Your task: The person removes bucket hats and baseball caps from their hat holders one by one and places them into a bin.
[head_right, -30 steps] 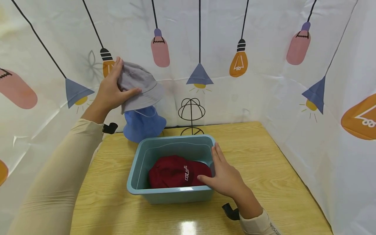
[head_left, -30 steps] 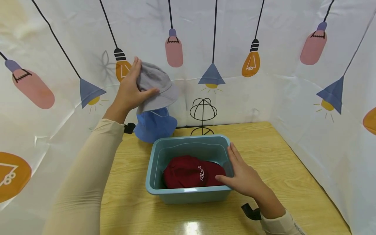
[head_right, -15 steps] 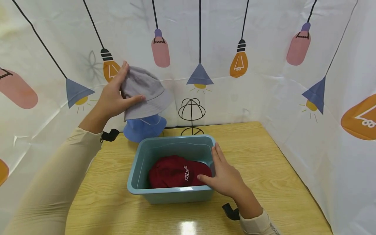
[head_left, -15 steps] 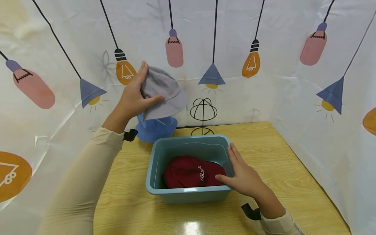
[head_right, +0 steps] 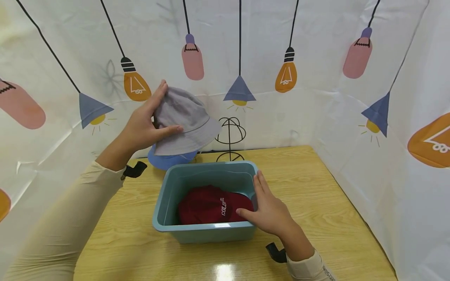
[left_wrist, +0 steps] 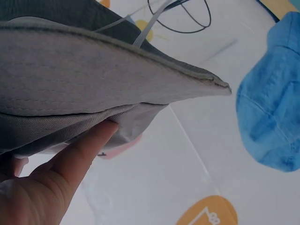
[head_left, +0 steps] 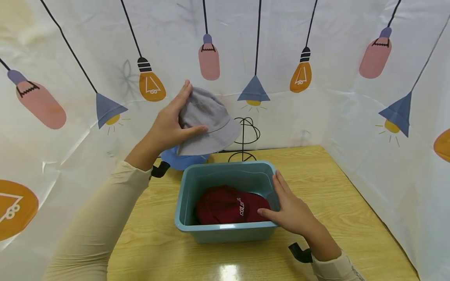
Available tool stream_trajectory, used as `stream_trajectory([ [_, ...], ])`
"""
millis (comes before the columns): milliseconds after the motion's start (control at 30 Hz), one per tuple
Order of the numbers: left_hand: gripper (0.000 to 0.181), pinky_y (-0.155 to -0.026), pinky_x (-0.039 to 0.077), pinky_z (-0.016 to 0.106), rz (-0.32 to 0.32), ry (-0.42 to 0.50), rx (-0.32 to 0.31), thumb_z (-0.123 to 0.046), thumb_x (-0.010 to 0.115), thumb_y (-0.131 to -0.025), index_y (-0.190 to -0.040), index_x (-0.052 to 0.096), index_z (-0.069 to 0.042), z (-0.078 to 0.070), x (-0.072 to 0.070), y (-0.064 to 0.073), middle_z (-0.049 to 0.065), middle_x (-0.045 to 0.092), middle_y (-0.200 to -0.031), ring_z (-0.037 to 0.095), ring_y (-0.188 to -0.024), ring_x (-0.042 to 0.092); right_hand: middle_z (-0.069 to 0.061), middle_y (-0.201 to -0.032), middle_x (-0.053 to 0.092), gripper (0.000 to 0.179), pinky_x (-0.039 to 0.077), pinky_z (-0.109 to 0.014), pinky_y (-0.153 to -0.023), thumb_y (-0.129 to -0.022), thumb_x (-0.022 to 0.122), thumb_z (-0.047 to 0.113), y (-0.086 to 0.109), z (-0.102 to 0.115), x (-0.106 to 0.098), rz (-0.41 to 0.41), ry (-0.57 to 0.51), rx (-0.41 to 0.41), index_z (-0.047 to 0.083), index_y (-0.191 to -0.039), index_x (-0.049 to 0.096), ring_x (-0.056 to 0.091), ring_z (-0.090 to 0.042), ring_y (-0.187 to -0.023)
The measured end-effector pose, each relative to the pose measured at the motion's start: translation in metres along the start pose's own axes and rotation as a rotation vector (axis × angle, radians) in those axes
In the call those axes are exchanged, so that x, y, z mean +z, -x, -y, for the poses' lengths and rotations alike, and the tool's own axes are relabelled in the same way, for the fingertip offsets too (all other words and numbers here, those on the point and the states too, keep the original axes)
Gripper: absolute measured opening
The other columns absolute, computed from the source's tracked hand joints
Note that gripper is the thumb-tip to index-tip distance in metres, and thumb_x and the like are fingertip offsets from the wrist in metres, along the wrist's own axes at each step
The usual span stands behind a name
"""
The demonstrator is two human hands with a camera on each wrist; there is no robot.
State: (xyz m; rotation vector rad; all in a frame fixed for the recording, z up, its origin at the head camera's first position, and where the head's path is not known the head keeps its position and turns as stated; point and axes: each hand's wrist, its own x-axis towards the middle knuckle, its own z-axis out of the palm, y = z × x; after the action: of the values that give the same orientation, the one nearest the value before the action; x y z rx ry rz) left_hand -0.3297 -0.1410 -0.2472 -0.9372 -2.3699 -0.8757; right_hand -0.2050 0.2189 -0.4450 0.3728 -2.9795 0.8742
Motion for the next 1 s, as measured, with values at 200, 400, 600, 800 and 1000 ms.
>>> stream_trajectory([
  [200,0.115,-0.127,0.026,0.037,0.034,0.014,0.037,-0.039,0.089,-0.082,-0.166,0.012,-0.033,-0.008,0.005,0.005,-0.023,0.007,-0.171,0.003,-0.158,0.016,0.000,-0.176,-0.003,0.117,0.055,-0.067,-0.087,-0.086,0.064,0.077,0.000,-0.001,0.000,0.004,0.003,-0.004,0.016,-0.169,0.007,0.043,-0.047,-0.146],
  [400,0.115,-0.127,0.025,0.035,0.049,0.029,0.076,-0.038,0.090,-0.081,-0.167,0.014,-0.031,-0.017,0.009,0.011,-0.020,0.010,-0.171,0.004,-0.158,0.016,-0.001,-0.176,-0.002,0.118,0.052,-0.071,-0.090,-0.085,0.064,0.077,-0.001,-0.003,0.001,0.002,0.001,-0.003,0.016,-0.169,0.007,0.040,-0.047,-0.148],
  [600,0.113,-0.127,0.025,0.035,0.071,0.083,0.085,-0.035,0.091,-0.081,-0.166,0.016,-0.032,-0.022,0.015,0.019,-0.018,0.013,-0.171,0.005,-0.158,0.017,-0.003,-0.176,-0.002,0.118,0.051,-0.072,-0.092,-0.085,0.064,0.078,-0.001,-0.002,0.001,0.000,0.002,-0.009,0.015,-0.169,0.007,0.037,-0.048,-0.149],
  [800,0.114,-0.127,0.027,0.037,0.105,0.129,0.067,-0.029,0.092,-0.080,-0.166,0.019,-0.027,-0.026,0.019,0.025,-0.014,0.015,-0.172,0.006,-0.158,0.020,-0.003,-0.176,-0.002,0.118,0.051,-0.072,-0.093,-0.085,0.063,0.078,-0.001,0.000,0.000,0.002,0.003,-0.007,0.015,-0.168,0.007,0.036,-0.048,-0.150],
  [1000,0.116,-0.125,0.029,0.044,0.146,0.205,0.046,-0.018,0.094,-0.077,-0.166,0.020,-0.019,-0.033,0.025,0.028,-0.007,0.016,-0.173,0.012,-0.159,0.020,-0.003,-0.176,-0.002,0.117,0.053,-0.069,-0.091,-0.087,0.064,0.075,0.000,0.000,-0.001,-0.005,0.000,-0.009,0.014,-0.168,0.007,0.041,-0.048,-0.147],
])
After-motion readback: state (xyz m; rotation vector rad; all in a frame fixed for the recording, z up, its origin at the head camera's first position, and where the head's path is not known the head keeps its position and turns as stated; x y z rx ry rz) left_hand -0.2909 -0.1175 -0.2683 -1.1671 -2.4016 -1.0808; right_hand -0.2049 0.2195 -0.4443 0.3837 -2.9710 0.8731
